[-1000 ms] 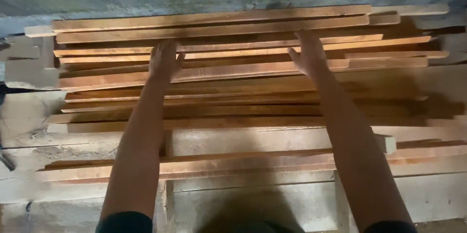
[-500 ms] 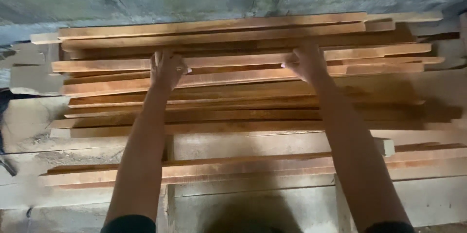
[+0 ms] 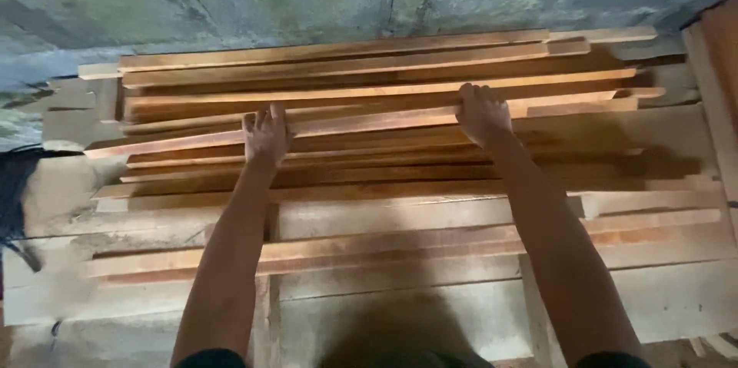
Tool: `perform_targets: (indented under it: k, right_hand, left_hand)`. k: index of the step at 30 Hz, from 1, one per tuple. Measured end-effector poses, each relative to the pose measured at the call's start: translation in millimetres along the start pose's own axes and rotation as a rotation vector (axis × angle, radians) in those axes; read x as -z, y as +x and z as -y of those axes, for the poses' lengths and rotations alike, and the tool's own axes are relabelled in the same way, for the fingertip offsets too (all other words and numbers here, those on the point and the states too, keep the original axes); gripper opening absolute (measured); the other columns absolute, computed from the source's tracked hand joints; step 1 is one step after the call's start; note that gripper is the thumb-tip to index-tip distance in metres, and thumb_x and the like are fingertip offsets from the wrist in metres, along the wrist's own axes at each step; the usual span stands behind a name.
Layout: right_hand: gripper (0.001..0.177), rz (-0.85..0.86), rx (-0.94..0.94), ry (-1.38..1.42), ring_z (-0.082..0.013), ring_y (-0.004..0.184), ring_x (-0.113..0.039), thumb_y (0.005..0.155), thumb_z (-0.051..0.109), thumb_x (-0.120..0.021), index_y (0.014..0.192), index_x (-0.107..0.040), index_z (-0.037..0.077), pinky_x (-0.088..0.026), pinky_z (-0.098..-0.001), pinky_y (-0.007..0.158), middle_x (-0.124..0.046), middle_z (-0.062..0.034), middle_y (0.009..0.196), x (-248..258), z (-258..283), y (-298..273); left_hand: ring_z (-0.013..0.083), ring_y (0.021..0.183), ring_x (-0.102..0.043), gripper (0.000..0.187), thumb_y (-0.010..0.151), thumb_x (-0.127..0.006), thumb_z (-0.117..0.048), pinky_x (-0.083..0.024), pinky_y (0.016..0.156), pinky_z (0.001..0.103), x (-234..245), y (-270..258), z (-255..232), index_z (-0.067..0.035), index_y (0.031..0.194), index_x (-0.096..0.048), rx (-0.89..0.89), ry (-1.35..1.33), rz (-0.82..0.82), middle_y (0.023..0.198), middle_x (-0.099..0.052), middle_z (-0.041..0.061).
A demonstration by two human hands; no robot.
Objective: Organizing thin wooden strips by unbundling them and laying them out on a workbench.
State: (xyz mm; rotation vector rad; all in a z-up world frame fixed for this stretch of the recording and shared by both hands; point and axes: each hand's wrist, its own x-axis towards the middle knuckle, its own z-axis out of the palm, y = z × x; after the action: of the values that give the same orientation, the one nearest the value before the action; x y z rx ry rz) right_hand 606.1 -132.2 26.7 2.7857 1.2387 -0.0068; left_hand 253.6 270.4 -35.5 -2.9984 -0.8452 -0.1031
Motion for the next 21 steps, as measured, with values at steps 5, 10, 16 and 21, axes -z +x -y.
perform_targets:
  k: [5, 10, 16, 21]
  right_hand:
    - [0.042, -0.641, 0.235, 0.051, -0.0281, 0.098, -0.066, 0.073, 0.03, -0.074, 0.112, -0.071, 0.016, -0.053, -0.0456, 0.09, -0.063, -0.006, 0.097, 70.1, 42.0, -67.3]
    - [0.056, -0.698, 0.187, 0.14, -0.0279, 0.109, -0.061, 0.077, 0.052, -0.082, 0.118, -0.068, 0.016, -0.041, -0.0514, 0.104, -0.062, -0.0052, 0.11, 123.1, 77.7, -152.9]
    - [0.06, -0.723, 0.218, 0.191, -0.0306, 0.104, -0.057, 0.086, 0.061, -0.076, 0.117, -0.063, 0.011, -0.039, -0.0516, 0.1, -0.056, -0.0093, 0.106, 115.2, 57.4, -223.7]
    - [0.062, -0.747, 0.205, 0.172, -0.0306, 0.097, -0.056, 0.077, 0.057, -0.076, 0.117, -0.062, 0.013, -0.035, -0.0542, 0.099, -0.055, -0.009, 0.099, 107.4, 57.0, -274.0]
  left_hand:
    - [0.0179, 0.111, -0.06, 0.029, 0.092, -0.073, -0.028, -0.027, 0.11, 0.057, 95.2, -47.1, -45.6, -0.021, 0.119, -0.065, 0.036, 0.119, -0.196, 0.11, -0.068, -0.004]
    - [0.0156, 0.108, -0.057, 0.041, 0.074, -0.086, -0.027, -0.026, 0.111, 0.053, 155.8, -110.4, -80.5, -0.025, 0.111, -0.067, 0.051, -0.088, -0.377, 0.103, -0.064, -0.006]
    - [0.0193, 0.109, -0.055, 0.051, 0.064, -0.087, -0.021, -0.014, 0.114, 0.055, 209.7, -190.2, -102.5, -0.021, 0.112, -0.069, -0.158, -0.208, -0.543, 0.103, -0.064, -0.001]
    - [0.0235, 0.104, -0.06, 0.049, 0.074, -0.081, -0.025, -0.021, 0.115, 0.06, 215.8, -243.1, -106.8, -0.017, 0.122, -0.072, -0.303, -0.195, -0.674, 0.099, -0.067, 0.005]
